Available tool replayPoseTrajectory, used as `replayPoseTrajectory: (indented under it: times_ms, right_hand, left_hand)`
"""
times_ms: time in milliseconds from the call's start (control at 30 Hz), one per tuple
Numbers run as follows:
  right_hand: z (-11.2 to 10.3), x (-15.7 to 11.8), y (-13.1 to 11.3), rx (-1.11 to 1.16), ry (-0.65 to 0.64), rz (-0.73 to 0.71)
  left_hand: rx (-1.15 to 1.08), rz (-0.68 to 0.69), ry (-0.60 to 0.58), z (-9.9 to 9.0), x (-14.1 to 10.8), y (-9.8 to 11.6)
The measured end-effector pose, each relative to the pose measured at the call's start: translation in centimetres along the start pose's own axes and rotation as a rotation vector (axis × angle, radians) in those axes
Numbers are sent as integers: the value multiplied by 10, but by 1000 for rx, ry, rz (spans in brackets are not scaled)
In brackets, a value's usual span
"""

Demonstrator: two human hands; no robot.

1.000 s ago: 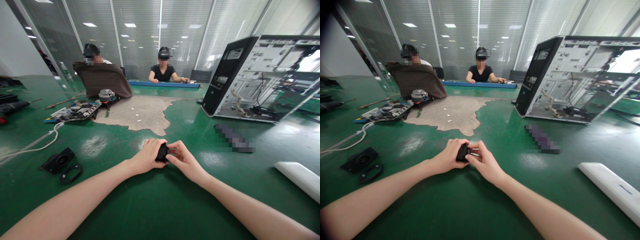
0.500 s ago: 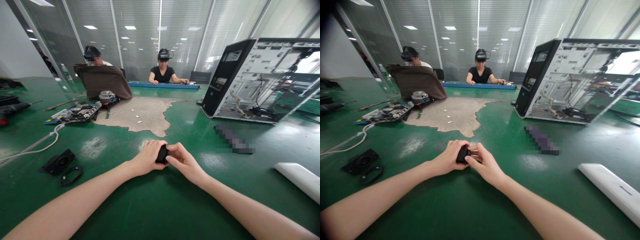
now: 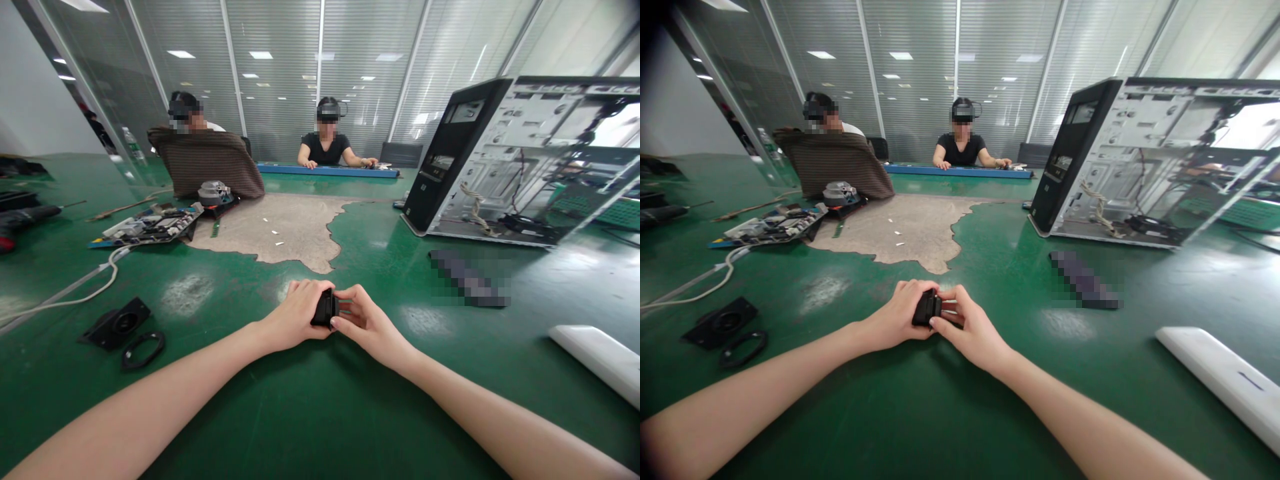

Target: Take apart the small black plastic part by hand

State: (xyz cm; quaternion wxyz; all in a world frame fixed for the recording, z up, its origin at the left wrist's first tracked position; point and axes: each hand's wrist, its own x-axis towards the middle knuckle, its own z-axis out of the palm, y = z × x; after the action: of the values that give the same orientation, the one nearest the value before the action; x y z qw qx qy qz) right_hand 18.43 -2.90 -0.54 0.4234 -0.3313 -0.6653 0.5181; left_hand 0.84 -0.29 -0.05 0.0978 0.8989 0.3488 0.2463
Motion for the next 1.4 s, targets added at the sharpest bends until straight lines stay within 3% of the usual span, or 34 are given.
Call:
replayPoseTrajectory:
  times_ms: [167,500,767,1067,1200,1400]
  right_hand:
    - [0,2,2,0,41,-33]
    - [1,2,-2,-13,17,54]
    - [0,3,1,15,41,-12]
    - [0,2,0,-6,37,74]
    - [1,1,-1,36,-13,14]
    - [2,1,2,24,9,-31]
  left_hand:
    - [3,0,4,1,0,0]
    - [6,1,7,1,0,-1]
    - [6,1,8,1,-1,-1]
    - [-11,-1,11,1,0,-1]
    - [-5,2,9,1,0,-1]
    - [0,-15,-12,-1,0,0]
